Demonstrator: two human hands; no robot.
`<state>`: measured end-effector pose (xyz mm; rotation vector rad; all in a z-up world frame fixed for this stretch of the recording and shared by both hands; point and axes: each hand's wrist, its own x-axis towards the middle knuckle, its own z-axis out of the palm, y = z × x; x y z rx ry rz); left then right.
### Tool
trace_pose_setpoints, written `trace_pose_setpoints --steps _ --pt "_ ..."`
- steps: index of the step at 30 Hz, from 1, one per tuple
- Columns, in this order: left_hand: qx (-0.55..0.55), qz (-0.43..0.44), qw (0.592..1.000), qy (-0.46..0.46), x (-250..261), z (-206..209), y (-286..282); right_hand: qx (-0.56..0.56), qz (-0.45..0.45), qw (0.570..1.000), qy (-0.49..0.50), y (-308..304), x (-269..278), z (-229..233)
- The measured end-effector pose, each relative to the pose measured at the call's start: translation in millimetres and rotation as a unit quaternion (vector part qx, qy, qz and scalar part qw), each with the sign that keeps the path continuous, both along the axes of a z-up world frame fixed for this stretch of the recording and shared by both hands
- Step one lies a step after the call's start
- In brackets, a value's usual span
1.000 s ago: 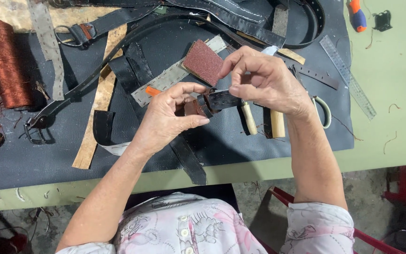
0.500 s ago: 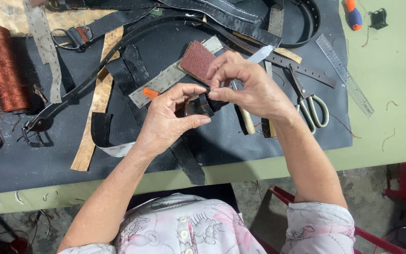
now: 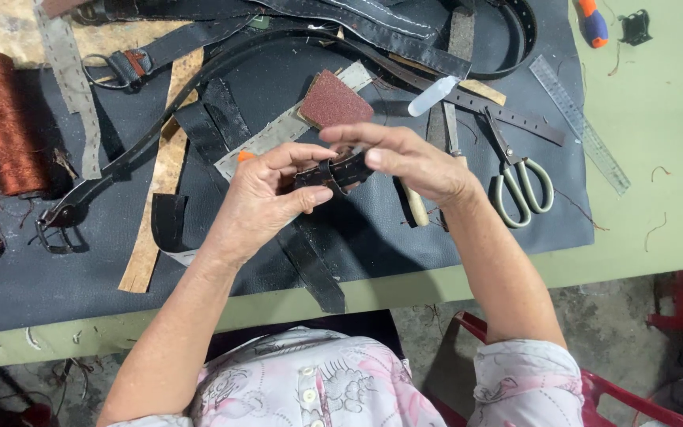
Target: Measuring, cutting, and assembling leather components to create a strap or belt loop
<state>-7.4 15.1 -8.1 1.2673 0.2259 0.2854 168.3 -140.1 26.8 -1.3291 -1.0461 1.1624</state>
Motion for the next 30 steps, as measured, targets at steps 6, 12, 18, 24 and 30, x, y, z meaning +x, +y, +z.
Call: trace_pose_setpoints --steps 6,12,18,24,30 --pt "0.02 -0.043 0.999 0.002 -1 5 5 0.003 -0.06 0.998 0.025 4 8 -21" --pt "0.006 -0.043 0.999 -0.01 2 0 4 -0.023 -0.048 0.995 -0.078 4 9 -24" --pt "0.036 -0.048 0.998 0.017 0 3 9 -0.004 -0.032 0.998 0.06 1 11 -12" --pt "0.035 -0.071 0.996 0.044 -1 22 10 0.02 -0.038 0.997 0.063 8 8 -18" --pt "0.068 -0.035 0.996 0.036 6 4 8 -0.026 -0.036 0.985 -0.169 14 -1 11"
